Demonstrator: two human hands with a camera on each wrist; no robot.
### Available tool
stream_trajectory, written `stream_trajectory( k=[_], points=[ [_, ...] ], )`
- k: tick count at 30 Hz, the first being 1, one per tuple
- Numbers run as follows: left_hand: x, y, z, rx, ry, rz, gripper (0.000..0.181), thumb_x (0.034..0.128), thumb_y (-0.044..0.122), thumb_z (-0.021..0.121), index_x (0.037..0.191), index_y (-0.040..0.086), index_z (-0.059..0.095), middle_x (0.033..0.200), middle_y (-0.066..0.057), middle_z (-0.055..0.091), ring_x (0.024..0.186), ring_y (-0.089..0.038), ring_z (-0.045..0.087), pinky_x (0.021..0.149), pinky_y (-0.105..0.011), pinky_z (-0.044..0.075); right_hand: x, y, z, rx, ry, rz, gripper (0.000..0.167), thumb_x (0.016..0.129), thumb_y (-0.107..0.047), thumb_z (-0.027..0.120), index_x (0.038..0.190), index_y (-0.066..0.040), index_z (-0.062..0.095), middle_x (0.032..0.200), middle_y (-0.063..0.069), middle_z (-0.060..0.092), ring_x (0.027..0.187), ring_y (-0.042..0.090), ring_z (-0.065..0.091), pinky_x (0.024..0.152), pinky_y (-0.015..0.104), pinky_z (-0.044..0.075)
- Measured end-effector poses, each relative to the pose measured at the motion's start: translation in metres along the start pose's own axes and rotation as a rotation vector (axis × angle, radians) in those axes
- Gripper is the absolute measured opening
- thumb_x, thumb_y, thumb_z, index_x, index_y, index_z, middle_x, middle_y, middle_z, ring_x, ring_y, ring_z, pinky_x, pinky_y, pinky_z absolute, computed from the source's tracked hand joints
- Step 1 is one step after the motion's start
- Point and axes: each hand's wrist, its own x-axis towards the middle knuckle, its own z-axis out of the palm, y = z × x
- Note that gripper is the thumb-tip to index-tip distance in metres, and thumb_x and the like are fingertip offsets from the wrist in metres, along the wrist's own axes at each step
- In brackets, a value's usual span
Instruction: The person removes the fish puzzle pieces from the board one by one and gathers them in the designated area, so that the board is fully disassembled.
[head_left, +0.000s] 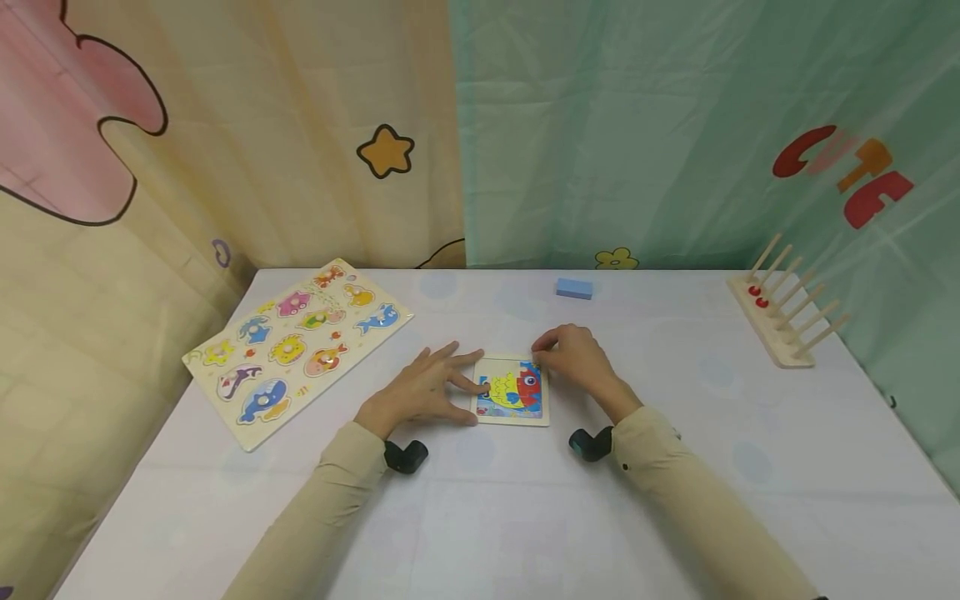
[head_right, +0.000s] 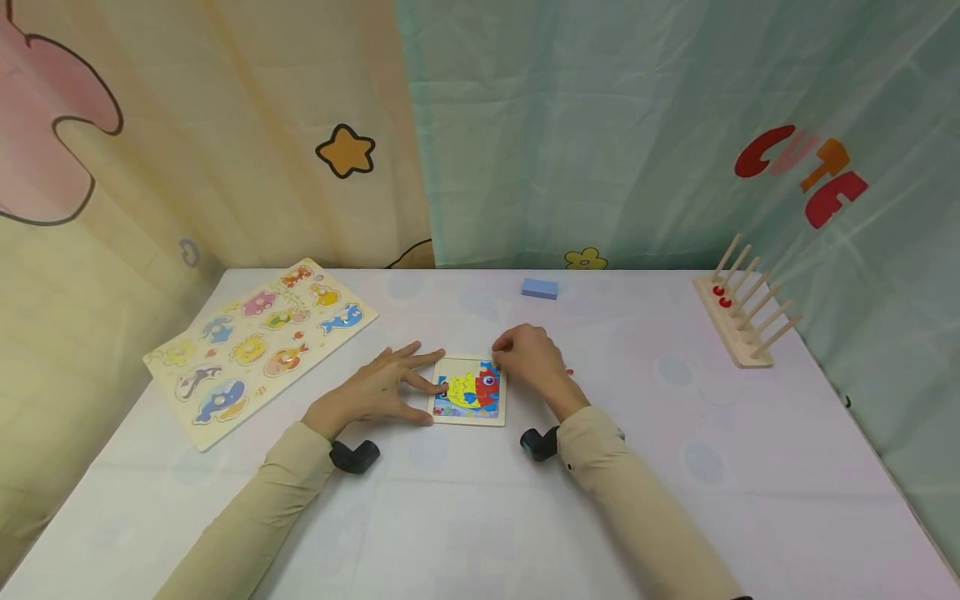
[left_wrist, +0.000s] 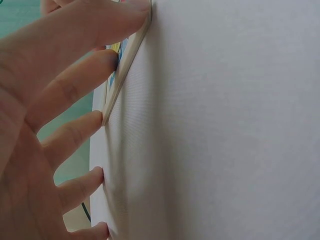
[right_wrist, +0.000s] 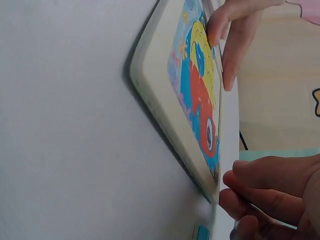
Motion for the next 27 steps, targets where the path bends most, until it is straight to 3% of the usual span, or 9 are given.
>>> stream_trajectory(
  k=[5,12,18,27],
  points=[
    [0.000,0.000,-0.001,0.007,-0.001,0.005,0.049,0.0754,0.047,0.083,0.121,0.032,0.071,0.157,0.008,0.034,0.150,-0.030,0.013,0.118,-0.058,0.005,0.003,-0.008,0.008,-0.029,-0.026,0.005,0.022,0.090,-0.017,0.070,0.106,-0.004,0.074,0.103,0.009,0.070,0.096,0.025,0.059,0.087,0.041,0.052],
    [0.000,0.000,-0.001,0.012,0.000,0.008,0.049,0.0758,0.048,0.082,0.121,0.032,0.071,0.157,0.007,0.034,0.150,-0.030,0.013,0.117,-0.059,0.006,0.006,-0.016,0.014,-0.116,-0.037,0.043,0.026,0.087,-0.029,0.073,0.100,-0.007,0.071,0.093,0.005,0.066,0.086,0.023,0.059,0.076,0.039,0.052],
    [0.000,-0.001,-0.001,0.014,0.008,0.014,0.050,0.0744,0.049,0.083,0.120,0.032,0.071,0.156,0.007,0.035,0.150,-0.030,0.014,0.117,-0.059,0.007,0.008,-0.019,0.019,-0.171,-0.051,0.061,0.022,0.086,-0.024,0.069,0.098,-0.007,0.063,0.092,0.008,0.056,0.079,0.025,0.055,0.065,0.035,0.048],
    [0.000,-0.001,-0.001,0.022,0.004,0.017,0.053,0.0733,0.051,0.082,0.122,0.034,0.070,0.157,0.008,0.034,0.150,-0.029,0.013,0.117,-0.059,0.007,0.007,-0.020,0.020,-0.189,-0.050,0.060,0.020,0.086,-0.023,0.064,0.097,-0.007,0.062,0.093,0.009,0.055,0.083,0.026,0.053,0.070,0.038,0.048]
  ],
)
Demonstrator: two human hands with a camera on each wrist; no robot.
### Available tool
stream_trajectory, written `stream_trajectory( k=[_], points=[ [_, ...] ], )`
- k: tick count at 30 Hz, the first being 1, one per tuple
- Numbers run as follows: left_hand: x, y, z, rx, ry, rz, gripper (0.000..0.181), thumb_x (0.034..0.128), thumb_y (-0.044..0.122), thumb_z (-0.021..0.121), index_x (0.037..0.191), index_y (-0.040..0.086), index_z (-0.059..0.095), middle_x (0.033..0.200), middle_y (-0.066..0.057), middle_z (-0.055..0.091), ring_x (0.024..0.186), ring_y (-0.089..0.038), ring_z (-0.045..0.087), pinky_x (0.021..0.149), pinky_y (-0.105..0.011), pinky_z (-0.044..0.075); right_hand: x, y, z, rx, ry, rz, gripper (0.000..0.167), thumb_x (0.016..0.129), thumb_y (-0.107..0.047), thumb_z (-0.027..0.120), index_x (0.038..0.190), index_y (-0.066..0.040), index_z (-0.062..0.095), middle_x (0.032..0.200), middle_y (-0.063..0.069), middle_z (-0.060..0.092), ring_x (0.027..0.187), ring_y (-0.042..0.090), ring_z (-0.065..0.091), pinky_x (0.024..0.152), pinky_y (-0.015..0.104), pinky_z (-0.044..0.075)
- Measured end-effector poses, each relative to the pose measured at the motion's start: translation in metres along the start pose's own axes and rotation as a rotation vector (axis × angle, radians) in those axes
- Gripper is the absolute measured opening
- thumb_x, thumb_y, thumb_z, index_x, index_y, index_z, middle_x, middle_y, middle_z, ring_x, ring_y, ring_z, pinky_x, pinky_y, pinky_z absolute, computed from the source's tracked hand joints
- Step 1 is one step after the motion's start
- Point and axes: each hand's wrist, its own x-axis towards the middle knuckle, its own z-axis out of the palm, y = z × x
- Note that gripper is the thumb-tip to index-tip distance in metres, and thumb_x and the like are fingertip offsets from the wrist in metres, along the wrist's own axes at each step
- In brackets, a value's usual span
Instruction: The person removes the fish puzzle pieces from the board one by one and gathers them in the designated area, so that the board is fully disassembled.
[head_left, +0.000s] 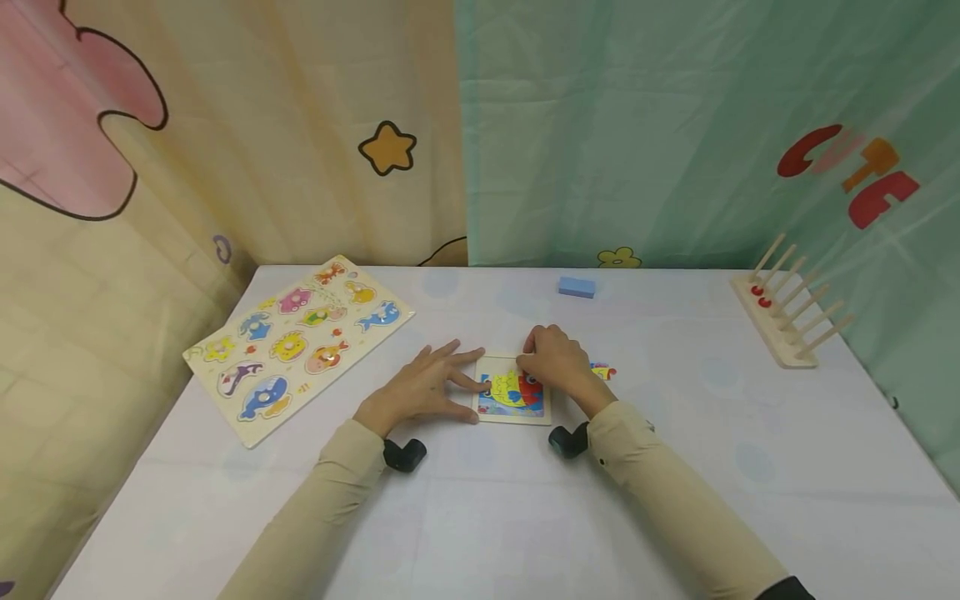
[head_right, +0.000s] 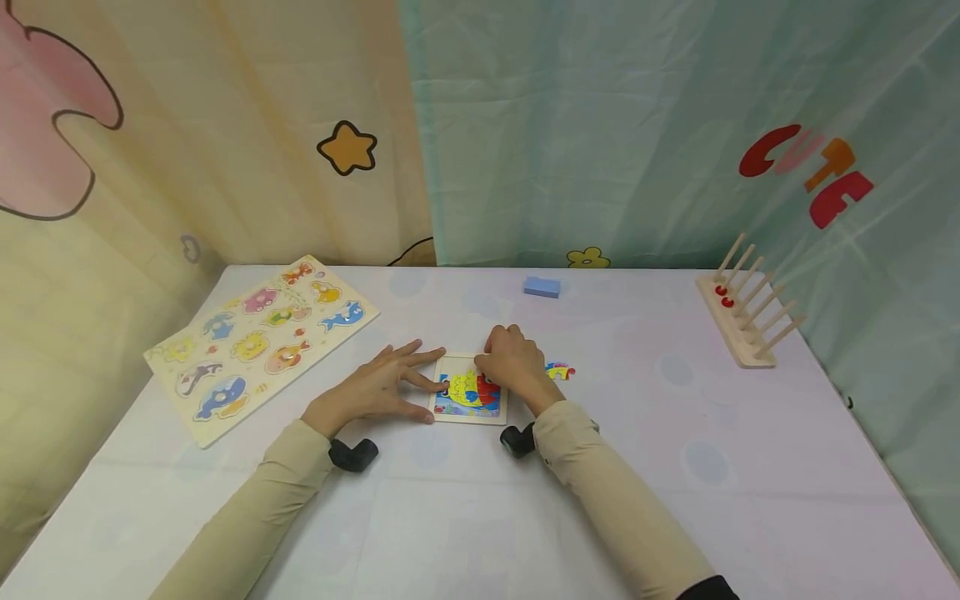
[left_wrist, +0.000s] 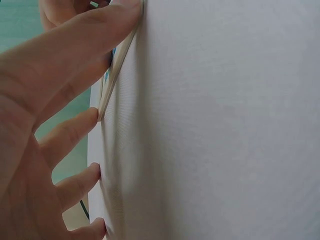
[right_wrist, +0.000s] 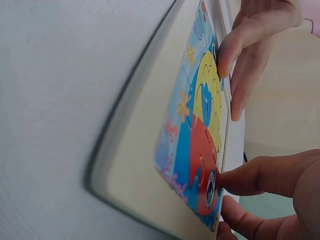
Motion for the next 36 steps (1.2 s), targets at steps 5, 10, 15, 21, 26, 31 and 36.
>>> stream_trajectory(
  k=[5,10,15,21,26,31,36],
  points=[
    [-0.001,-0.001,0.000,-0.002,0.004,0.008,0.053,0.0732,0.052,0.082,0.122,0.033,0.070,0.156,0.007,0.035,0.150,-0.029,0.013,0.117,-0.060,0.008,0.001,0.000,0.000,0.004,-0.002,-0.007,0.023,0.089,-0.026,0.061,0.098,-0.005,0.062,0.092,0.009,0.055,0.084,0.025,0.053,0.072,0.038,0.048],
    [0.000,-0.002,-0.001,0.006,0.004,0.014,0.054,0.0733,0.050,0.082,0.122,0.032,0.070,0.156,0.007,0.035,0.150,-0.030,0.013,0.117,-0.060,0.008,0.001,0.003,-0.006,0.071,-0.012,-0.004,0.028,0.090,-0.028,0.059,0.101,-0.002,0.065,0.090,0.008,0.062,0.082,0.024,0.057,0.072,0.037,0.051],
    [0.001,-0.002,-0.001,0.000,-0.001,0.011,0.053,0.0739,0.049,0.083,0.123,0.032,0.070,0.157,0.006,0.034,0.150,-0.030,0.013,0.117,-0.060,0.008,-0.001,0.005,-0.010,0.150,-0.019,0.002,0.025,0.089,-0.026,0.061,0.098,-0.002,0.066,0.084,0.007,0.066,0.078,0.022,0.058,0.070,0.034,0.051],
    [0.001,-0.002,0.000,-0.001,-0.004,0.014,0.053,0.0743,0.049,0.082,0.123,0.031,0.070,0.157,0.006,0.034,0.150,-0.031,0.013,0.117,-0.060,0.008,-0.004,0.006,-0.013,0.133,-0.019,-0.019,0.020,0.088,-0.022,0.065,0.095,-0.004,0.068,0.087,0.007,0.065,0.080,0.022,0.056,0.071,0.033,0.051],
    [-0.001,-0.001,0.000,-0.003,0.002,0.016,0.053,0.0740,0.049,0.083,0.123,0.032,0.070,0.157,0.005,0.034,0.150,-0.031,0.013,0.117,-0.060,0.008,-0.005,0.006,-0.012,0.099,0.004,-0.054,0.018,0.089,-0.022,0.069,0.096,-0.006,0.068,0.087,0.006,0.064,0.081,0.022,0.057,0.073,0.034,0.052],
    [0.000,-0.002,0.001,-0.003,0.006,0.019,0.054,0.0743,0.049,0.082,0.123,0.032,0.070,0.157,0.006,0.034,0.150,-0.030,0.013,0.117,-0.060,0.007,-0.011,0.011,-0.014,0.129,0.009,-0.112,0.015,0.089,-0.020,0.072,0.097,-0.007,0.069,0.085,0.006,0.065,0.076,0.021,0.058,0.066,0.031,0.051],
    [0.000,-0.003,0.002,0.000,0.010,0.020,0.054,0.0742,0.050,0.082,0.123,0.032,0.070,0.157,0.006,0.035,0.150,-0.030,0.013,0.117,-0.060,0.007,-0.014,0.021,-0.017,0.222,-0.037,-0.170,0.016,0.089,-0.012,0.072,0.104,-0.008,0.072,0.086,0.006,0.068,0.068,0.020,0.059,0.059,0.027,0.053]
  ],
)
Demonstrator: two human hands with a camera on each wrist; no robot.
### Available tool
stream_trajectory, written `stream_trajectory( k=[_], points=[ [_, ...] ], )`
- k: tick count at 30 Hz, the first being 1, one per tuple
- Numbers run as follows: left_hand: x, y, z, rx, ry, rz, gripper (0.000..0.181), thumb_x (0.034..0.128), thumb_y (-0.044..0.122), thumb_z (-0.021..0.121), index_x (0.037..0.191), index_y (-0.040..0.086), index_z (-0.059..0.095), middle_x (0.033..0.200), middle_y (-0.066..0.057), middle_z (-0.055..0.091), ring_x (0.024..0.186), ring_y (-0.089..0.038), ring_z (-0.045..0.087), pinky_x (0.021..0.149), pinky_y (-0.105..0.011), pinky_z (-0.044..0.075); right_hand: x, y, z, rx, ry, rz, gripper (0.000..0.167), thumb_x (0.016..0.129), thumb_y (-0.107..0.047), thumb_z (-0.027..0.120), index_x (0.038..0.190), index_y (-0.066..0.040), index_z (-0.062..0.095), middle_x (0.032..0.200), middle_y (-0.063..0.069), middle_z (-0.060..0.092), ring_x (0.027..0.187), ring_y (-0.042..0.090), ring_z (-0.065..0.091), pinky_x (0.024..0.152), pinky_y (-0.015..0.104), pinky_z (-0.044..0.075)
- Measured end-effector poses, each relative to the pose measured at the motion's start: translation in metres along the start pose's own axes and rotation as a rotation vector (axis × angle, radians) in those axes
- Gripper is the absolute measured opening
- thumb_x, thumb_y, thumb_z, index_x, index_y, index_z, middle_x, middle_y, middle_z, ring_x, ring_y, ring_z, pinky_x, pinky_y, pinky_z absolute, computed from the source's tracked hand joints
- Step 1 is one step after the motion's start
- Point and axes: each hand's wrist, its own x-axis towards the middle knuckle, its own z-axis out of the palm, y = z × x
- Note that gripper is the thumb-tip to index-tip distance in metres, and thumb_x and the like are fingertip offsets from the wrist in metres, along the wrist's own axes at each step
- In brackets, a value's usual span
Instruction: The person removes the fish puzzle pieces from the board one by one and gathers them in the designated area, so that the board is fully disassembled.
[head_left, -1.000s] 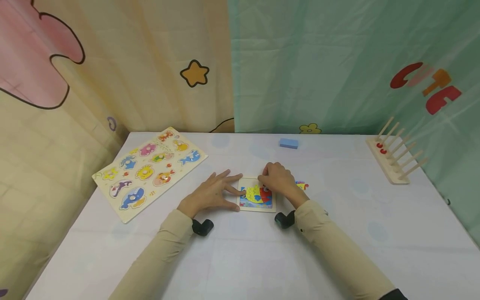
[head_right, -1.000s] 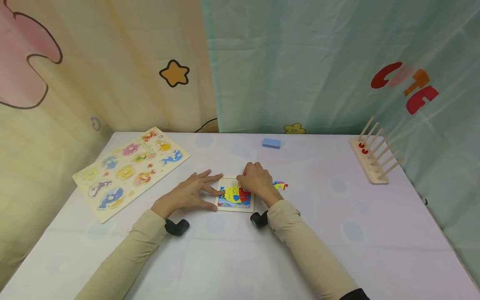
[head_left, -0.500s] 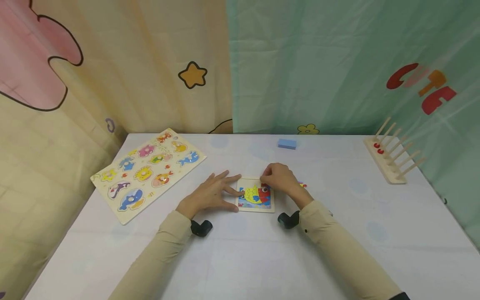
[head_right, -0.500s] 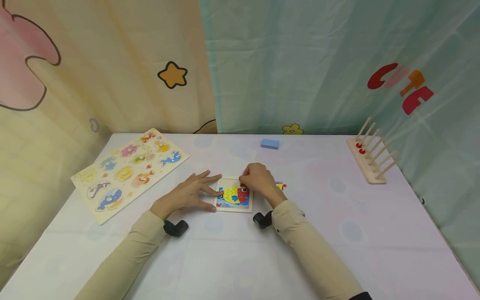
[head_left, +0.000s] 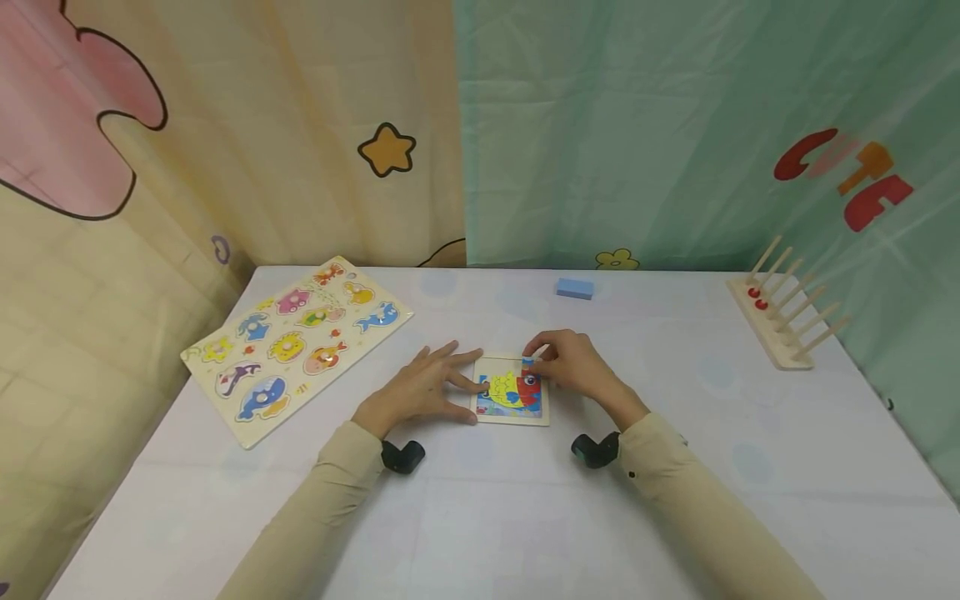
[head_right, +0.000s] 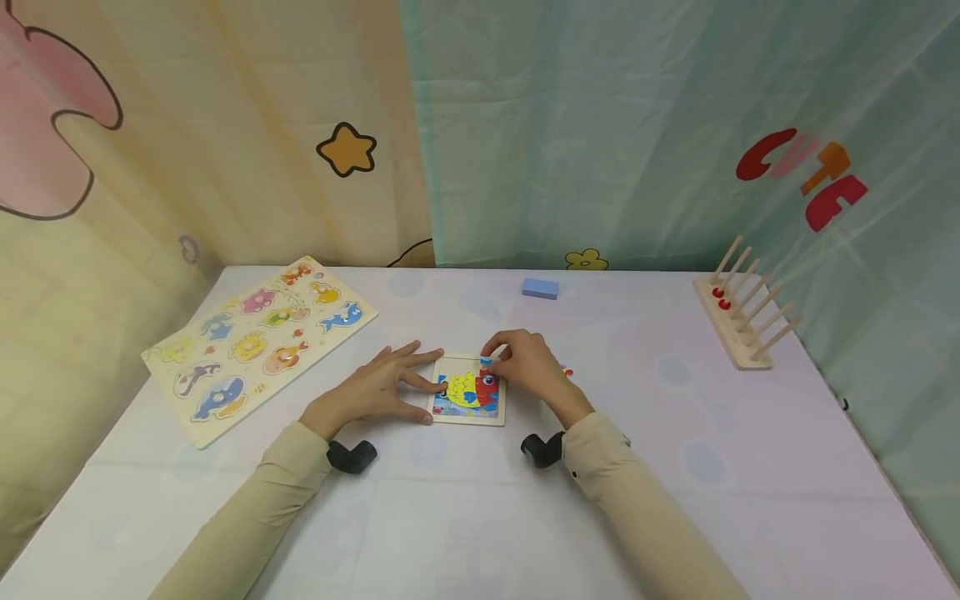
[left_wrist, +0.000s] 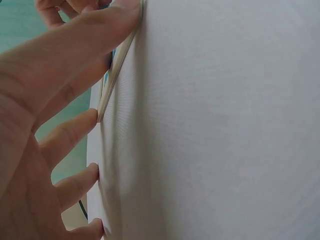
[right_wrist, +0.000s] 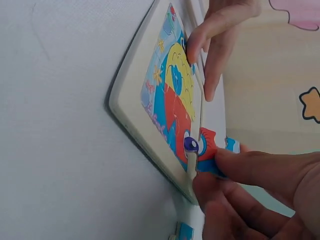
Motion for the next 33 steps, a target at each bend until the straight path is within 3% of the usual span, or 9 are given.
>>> stream_trajectory(
  k=[6,14,19,26,33],
  points=[
    [0.000,0.000,0.001,-0.004,0.002,-0.003,0.053,0.0742,0.050,0.082,0.123,0.032,0.070,0.157,0.006,0.035,0.150,-0.030,0.013,0.117,-0.060,0.007,-0.002,0.010,-0.007,0.055,0.016,-0.054,0.018,0.088,-0.013,0.074,0.105,-0.010,0.078,0.095,0.006,0.073,0.080,0.020,0.061,0.066,0.027,0.052],
    [0.000,0.001,0.001,-0.012,0.004,-0.002,0.054,0.0734,0.048,0.083,0.123,0.032,0.070,0.157,0.006,0.035,0.150,-0.029,0.013,0.117,-0.059,0.006,-0.008,0.025,-0.019,0.122,-0.003,0.022,0.021,0.091,-0.019,0.071,0.110,-0.013,0.077,0.112,0.007,0.072,0.102,0.023,0.063,0.086,0.038,0.053],
    [-0.001,0.002,0.000,-0.011,0.001,-0.011,0.054,0.0730,0.047,0.084,0.123,0.032,0.070,0.157,0.007,0.034,0.150,-0.028,0.012,0.118,-0.058,0.006,-0.015,0.040,-0.029,0.124,0.002,0.067,0.022,0.092,-0.020,0.070,0.112,-0.012,0.077,0.117,0.009,0.071,0.107,0.025,0.060,0.085,0.036,0.051],
    [-0.001,0.002,0.000,-0.007,0.009,0.000,0.054,0.0730,0.048,0.083,0.123,0.032,0.070,0.157,0.006,0.034,0.150,-0.030,0.013,0.117,-0.059,0.006,-0.027,0.062,-0.046,0.154,0.021,0.121,0.026,0.092,-0.021,0.069,0.115,-0.009,0.074,0.107,0.009,0.072,0.081,0.023,0.058,0.068,0.031,0.048],
    [-0.001,0.002,0.000,-0.024,0.009,-0.007,0.054,0.0728,0.047,0.084,0.122,0.031,0.070,0.157,0.005,0.034,0.150,-0.030,0.012,0.117,-0.059,0.005,-0.039,0.079,-0.058,0.106,0.046,0.179,0.029,0.092,-0.023,0.069,0.117,-0.009,0.074,0.122,0.015,0.067,0.100,0.024,0.057,0.076,0.031,0.048]
  ],
)
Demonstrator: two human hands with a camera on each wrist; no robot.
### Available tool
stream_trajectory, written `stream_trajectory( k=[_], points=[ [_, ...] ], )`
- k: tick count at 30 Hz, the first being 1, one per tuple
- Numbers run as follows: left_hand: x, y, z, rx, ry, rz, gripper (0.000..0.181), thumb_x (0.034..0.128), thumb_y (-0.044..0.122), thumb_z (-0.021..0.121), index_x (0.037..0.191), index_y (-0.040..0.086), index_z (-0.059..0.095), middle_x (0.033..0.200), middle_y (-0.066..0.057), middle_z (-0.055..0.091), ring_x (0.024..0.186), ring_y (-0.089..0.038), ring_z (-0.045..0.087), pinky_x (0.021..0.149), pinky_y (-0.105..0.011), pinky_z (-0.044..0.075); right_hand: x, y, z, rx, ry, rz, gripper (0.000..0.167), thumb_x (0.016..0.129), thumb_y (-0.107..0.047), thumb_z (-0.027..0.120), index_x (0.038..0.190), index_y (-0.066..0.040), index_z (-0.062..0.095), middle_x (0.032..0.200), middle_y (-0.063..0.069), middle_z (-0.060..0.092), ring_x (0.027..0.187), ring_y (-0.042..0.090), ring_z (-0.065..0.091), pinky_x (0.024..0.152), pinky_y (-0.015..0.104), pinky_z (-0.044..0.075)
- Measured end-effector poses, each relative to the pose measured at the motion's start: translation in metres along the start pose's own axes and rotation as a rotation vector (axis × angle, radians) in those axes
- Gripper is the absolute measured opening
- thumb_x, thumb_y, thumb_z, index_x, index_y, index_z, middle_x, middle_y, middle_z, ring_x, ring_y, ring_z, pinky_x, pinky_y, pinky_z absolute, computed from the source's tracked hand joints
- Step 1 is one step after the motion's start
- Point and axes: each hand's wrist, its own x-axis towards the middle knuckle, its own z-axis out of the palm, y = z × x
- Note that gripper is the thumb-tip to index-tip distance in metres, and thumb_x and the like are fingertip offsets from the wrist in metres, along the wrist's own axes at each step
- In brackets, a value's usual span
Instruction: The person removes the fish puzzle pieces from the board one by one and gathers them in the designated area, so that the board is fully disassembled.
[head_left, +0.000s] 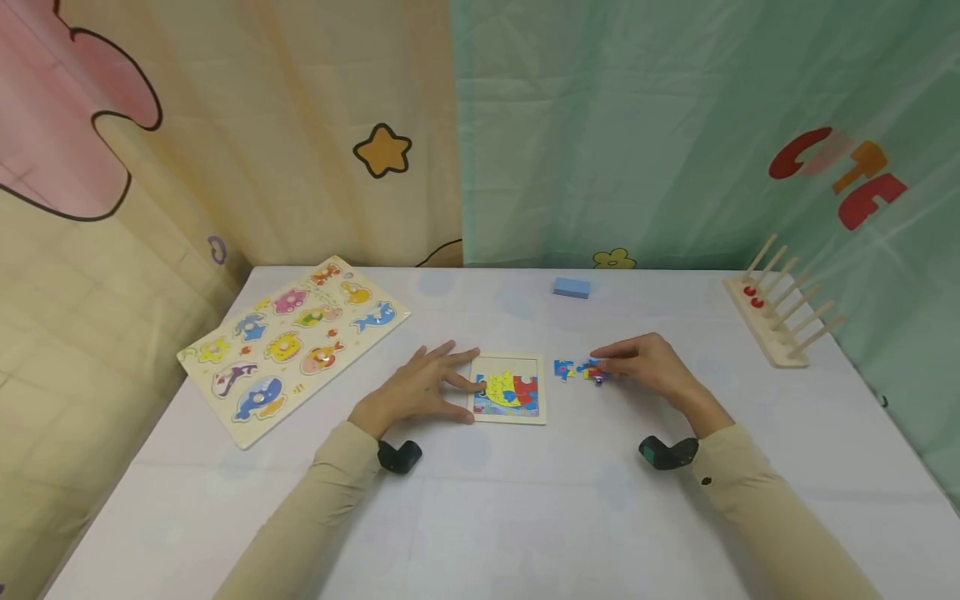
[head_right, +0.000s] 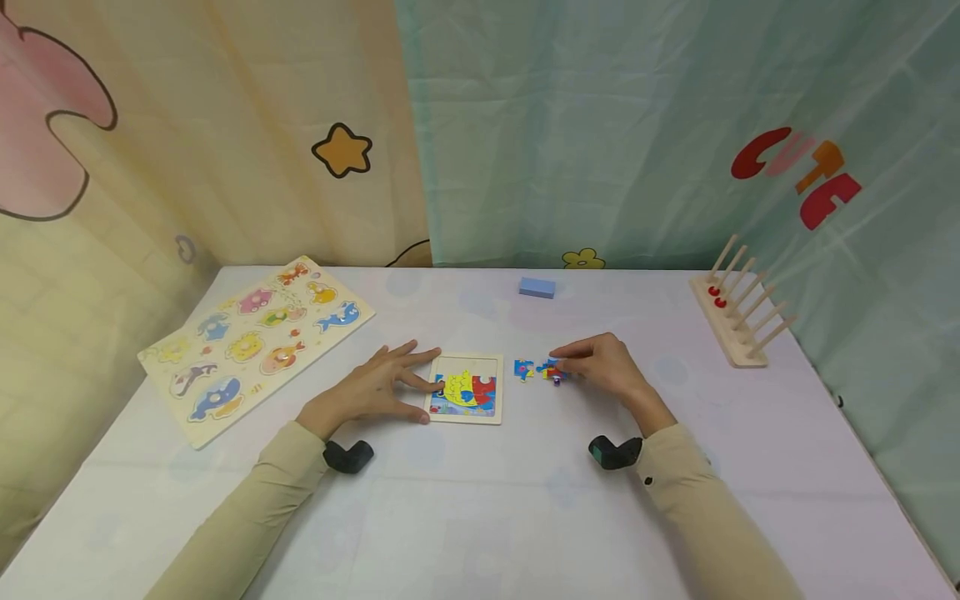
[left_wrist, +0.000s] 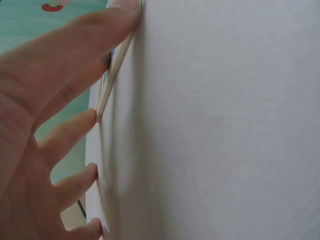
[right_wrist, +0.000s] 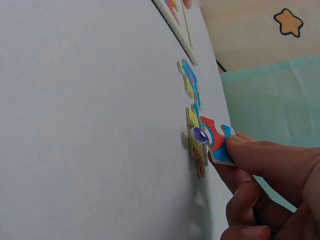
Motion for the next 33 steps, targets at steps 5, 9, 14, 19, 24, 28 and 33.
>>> stream_trajectory(
  k=[5,9,14,19,24,28,33],
  points=[
    [0.000,-0.002,0.001,0.000,0.003,0.002,0.054,0.0729,0.048,0.084,0.122,0.031,0.070,0.157,0.005,0.035,0.150,-0.030,0.012,0.117,-0.059,0.005,-0.004,0.011,-0.009,-0.009,0.007,0.029,0.030,0.093,-0.023,0.068,0.119,-0.009,0.072,0.130,0.018,0.062,0.109,0.029,0.055,0.081,0.034,0.048],
    [0.001,-0.003,0.001,-0.001,0.005,0.004,0.054,0.0727,0.048,0.083,0.122,0.031,0.070,0.157,0.006,0.034,0.150,-0.029,0.012,0.118,-0.058,0.005,-0.006,0.018,-0.014,-0.014,0.013,0.048,0.031,0.094,-0.023,0.066,0.121,-0.007,0.071,0.133,0.020,0.060,0.118,0.032,0.053,0.087,0.037,0.047],
    [0.001,-0.004,0.001,-0.005,0.003,0.003,0.054,0.0728,0.048,0.083,0.122,0.031,0.070,0.157,0.006,0.034,0.150,-0.029,0.012,0.118,-0.058,0.005,-0.006,0.020,-0.016,-0.042,0.021,0.045,0.030,0.094,-0.022,0.067,0.119,-0.006,0.072,0.129,0.020,0.062,0.103,0.028,0.055,0.076,0.031,0.047],
    [0.000,-0.004,0.002,-0.017,0.002,-0.001,0.054,0.0729,0.048,0.084,0.123,0.031,0.070,0.157,0.006,0.034,0.150,-0.028,0.012,0.118,-0.057,0.005,-0.004,0.015,-0.016,-0.093,0.035,0.024,0.027,0.091,-0.021,0.069,0.113,-0.006,0.074,0.123,0.020,0.065,0.097,0.026,0.056,0.071,0.029,0.046],
    [0.000,-0.003,0.003,-0.022,0.004,-0.002,0.055,0.0731,0.048,0.084,0.123,0.031,0.070,0.157,0.006,0.034,0.150,-0.028,0.011,0.118,-0.057,0.004,-0.003,0.012,-0.014,-0.130,0.058,0.033,0.025,0.089,-0.019,0.071,0.108,-0.004,0.076,0.122,0.021,0.065,0.095,0.027,0.054,0.069,0.030,0.044],
    [0.000,-0.003,0.003,-0.018,0.005,0.003,0.055,0.0733,0.048,0.083,0.123,0.031,0.070,0.157,0.006,0.034,0.150,-0.028,0.012,0.118,-0.058,0.005,-0.002,0.014,-0.012,-0.141,0.082,0.028,0.022,0.089,-0.017,0.071,0.106,-0.004,0.076,0.120,0.022,0.065,0.104,0.031,0.054,0.073,0.032,0.044],
    [0.000,-0.002,0.002,-0.015,0.001,0.000,0.055,0.0735,0.048,0.083,0.124,0.031,0.069,0.157,0.006,0.034,0.150,-0.028,0.011,0.118,-0.057,0.005,-0.004,0.016,-0.008,-0.112,0.112,0.024,0.020,0.089,-0.015,0.070,0.104,-0.003,0.076,0.116,0.020,0.067,0.110,0.034,0.054,0.079,0.036,0.045]
  ],
)
